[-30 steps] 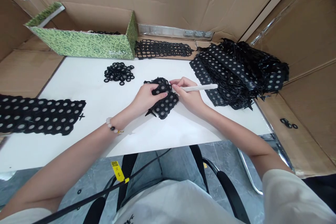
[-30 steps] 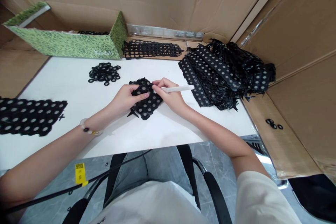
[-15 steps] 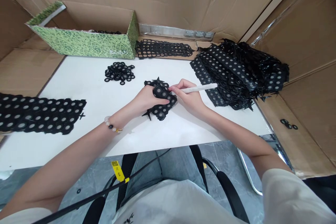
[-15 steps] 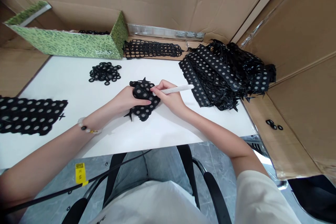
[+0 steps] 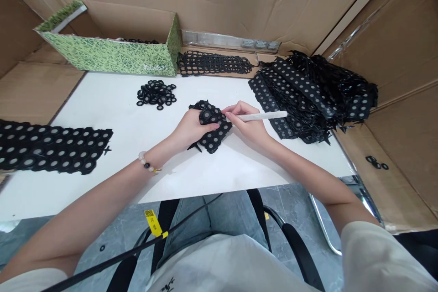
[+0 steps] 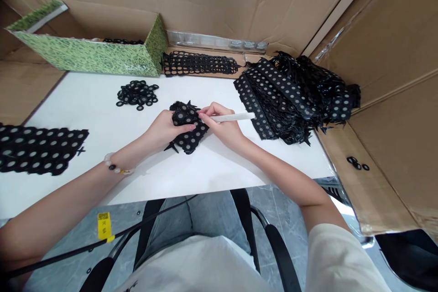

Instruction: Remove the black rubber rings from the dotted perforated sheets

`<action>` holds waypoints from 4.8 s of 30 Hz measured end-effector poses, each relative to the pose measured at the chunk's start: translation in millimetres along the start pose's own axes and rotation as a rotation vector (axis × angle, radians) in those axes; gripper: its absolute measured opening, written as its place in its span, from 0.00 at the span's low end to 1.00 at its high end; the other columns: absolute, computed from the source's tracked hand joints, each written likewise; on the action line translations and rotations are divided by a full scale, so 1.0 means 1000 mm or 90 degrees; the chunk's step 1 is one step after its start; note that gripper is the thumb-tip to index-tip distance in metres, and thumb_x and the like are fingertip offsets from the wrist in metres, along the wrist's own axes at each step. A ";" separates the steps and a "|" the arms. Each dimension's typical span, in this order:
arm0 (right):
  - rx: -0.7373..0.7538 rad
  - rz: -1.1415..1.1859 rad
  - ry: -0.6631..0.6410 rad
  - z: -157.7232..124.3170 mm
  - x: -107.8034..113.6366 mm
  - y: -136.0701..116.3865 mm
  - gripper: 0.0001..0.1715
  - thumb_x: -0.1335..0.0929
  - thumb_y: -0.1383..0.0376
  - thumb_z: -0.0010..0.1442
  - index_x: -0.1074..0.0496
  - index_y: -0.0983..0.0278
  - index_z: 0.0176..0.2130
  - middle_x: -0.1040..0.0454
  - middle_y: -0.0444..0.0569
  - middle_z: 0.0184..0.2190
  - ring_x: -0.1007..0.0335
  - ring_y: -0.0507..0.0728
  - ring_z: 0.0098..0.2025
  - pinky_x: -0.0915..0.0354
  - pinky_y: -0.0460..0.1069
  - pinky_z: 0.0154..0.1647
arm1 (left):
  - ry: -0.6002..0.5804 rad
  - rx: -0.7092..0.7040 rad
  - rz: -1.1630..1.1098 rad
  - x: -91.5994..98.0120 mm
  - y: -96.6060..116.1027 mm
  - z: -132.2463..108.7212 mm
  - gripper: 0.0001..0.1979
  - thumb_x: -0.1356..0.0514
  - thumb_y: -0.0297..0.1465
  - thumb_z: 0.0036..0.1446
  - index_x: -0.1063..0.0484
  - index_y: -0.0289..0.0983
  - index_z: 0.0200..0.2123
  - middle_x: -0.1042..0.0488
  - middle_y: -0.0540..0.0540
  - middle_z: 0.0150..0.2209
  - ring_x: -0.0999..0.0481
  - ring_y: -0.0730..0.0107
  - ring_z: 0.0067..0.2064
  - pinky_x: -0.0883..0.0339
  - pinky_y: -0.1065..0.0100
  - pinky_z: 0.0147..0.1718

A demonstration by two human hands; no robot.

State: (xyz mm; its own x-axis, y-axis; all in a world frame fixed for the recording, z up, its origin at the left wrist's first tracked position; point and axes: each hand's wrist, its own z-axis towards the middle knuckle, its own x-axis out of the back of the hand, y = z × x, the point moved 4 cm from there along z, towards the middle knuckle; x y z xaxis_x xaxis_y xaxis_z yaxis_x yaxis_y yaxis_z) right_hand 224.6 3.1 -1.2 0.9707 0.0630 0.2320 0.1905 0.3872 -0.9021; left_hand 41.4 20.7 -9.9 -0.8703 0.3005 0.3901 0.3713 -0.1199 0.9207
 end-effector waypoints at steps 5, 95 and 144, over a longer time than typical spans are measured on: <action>0.059 -0.052 0.010 -0.002 -0.003 0.002 0.14 0.30 0.61 0.63 0.34 0.60 0.28 0.19 0.48 0.38 0.22 0.57 0.41 0.29 0.53 0.43 | -0.003 -0.012 -0.043 -0.004 -0.001 -0.002 0.14 0.32 0.37 0.48 0.19 0.34 0.35 0.17 0.45 0.34 0.20 0.56 0.38 0.27 0.60 0.40; -0.153 0.154 0.119 0.002 0.005 0.009 0.30 0.23 0.41 0.50 0.38 0.58 0.28 0.29 0.39 0.25 0.23 0.56 0.30 0.22 0.54 0.38 | -0.016 0.131 -0.283 -0.001 -0.005 -0.002 0.25 0.22 0.36 0.36 0.17 0.36 0.41 0.16 0.39 0.46 0.19 0.48 0.49 0.26 0.52 0.50; -0.018 -0.099 0.052 -0.010 -0.011 0.009 0.20 0.33 0.50 0.66 0.38 0.58 0.29 0.23 0.42 0.25 0.26 0.53 0.27 0.34 0.50 0.31 | 0.098 0.024 -0.319 -0.015 -0.006 -0.007 0.22 0.25 0.33 0.40 0.21 0.34 0.41 0.17 0.41 0.45 0.19 0.54 0.47 0.24 0.54 0.50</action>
State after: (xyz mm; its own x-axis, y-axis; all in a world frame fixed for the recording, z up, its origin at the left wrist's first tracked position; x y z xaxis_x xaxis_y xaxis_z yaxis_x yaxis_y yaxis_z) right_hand 217.5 -3.3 -15.0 0.9375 -0.0711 0.3407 0.3426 0.3604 -0.8676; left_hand 50.2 10.5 -21.5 -0.9806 0.1691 -0.0995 -0.0943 0.0386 0.9948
